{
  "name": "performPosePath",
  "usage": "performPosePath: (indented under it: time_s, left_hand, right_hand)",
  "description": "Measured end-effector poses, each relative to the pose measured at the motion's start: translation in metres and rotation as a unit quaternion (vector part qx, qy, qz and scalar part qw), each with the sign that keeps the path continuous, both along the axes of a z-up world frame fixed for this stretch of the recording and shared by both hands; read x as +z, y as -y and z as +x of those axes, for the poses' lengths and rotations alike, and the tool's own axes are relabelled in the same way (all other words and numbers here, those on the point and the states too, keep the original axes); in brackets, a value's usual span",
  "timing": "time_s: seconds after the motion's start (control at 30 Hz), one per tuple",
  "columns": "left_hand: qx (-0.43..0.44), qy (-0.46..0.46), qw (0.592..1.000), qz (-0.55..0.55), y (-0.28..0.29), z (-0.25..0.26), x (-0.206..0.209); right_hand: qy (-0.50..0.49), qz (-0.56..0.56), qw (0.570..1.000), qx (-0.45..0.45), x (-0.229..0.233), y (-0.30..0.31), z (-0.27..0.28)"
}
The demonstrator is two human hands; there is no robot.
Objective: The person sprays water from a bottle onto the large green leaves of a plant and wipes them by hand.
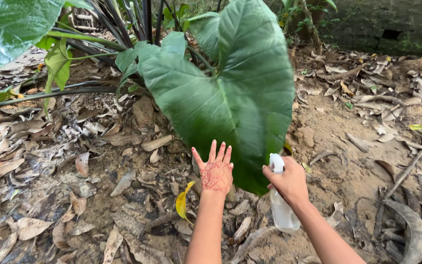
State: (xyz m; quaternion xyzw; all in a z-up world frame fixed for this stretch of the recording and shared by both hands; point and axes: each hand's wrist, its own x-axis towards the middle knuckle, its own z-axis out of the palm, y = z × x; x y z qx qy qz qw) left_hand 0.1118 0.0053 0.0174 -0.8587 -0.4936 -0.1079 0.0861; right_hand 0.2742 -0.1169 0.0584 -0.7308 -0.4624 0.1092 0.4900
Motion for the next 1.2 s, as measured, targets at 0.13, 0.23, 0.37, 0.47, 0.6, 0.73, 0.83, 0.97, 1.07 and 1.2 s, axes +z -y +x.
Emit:
performPosePath:
  time_s: [0.13, 0.23, 0.37, 0.47, 0.6, 0.73, 0.83, 0.97, 1.07, 1.2]
  left_hand:
    - [0.032, 0.095, 0.993, -0.06, 0.001, 0.013, 0.008]
    - [0.044, 0.262, 0.955, -0.131, -0.002, 0.024, 0.016]
    - [0.045, 0.556, 0.815, -0.157, -0.027, 0.052, 0.016]
    - [-0.162, 0.748, 0.589, -0.259, -0.046, 0.098, 0.025]
    - [-0.122, 0.81, 0.427, -0.384, -0.037, 0.142, 0.07]
    - [-0.093, 0.822, 0.439, -0.35, -0.035, 0.163, 0.138]
    - [0.001, 0.805, 0.513, -0.297, -0.029, 0.176, 0.17]
    - [0.16, 0.841, 0.438, -0.274, -0.016, 0.179, 0.19]
    - [0.166, 0.857, 0.37, -0.317, -0.007, 0.182, 0.189]
    - [0.163, 0.813, 0.479, -0.288, 0.005, 0.178, 0.18]
  right_hand:
    - [-0.028, 0.003, 1.0, -0.013, -0.003, -0.006, 0.002]
    - [-0.073, 0.016, 0.997, -0.004, -0.005, -0.011, 0.006]
    - [-0.098, 0.006, 0.995, 0.02, -0.003, -0.02, 0.009]
    - [-0.109, 0.006, 0.994, 0.007, -0.001, -0.025, 0.012]
    - [-0.126, 0.037, 0.99, 0.047, 0.008, -0.024, 0.026]
    - [-0.125, 0.054, 0.99, 0.043, 0.037, -0.006, 0.046]
    - [-0.125, 0.098, 0.987, 0.029, 0.065, 0.008, 0.062]
    - [-0.114, 0.13, 0.985, 0.016, 0.097, 0.025, 0.073]
    - [-0.112, 0.158, 0.981, 0.017, 0.11, 0.031, 0.072]
    - [-0.118, 0.173, 0.977, 0.034, 0.12, 0.038, 0.072]
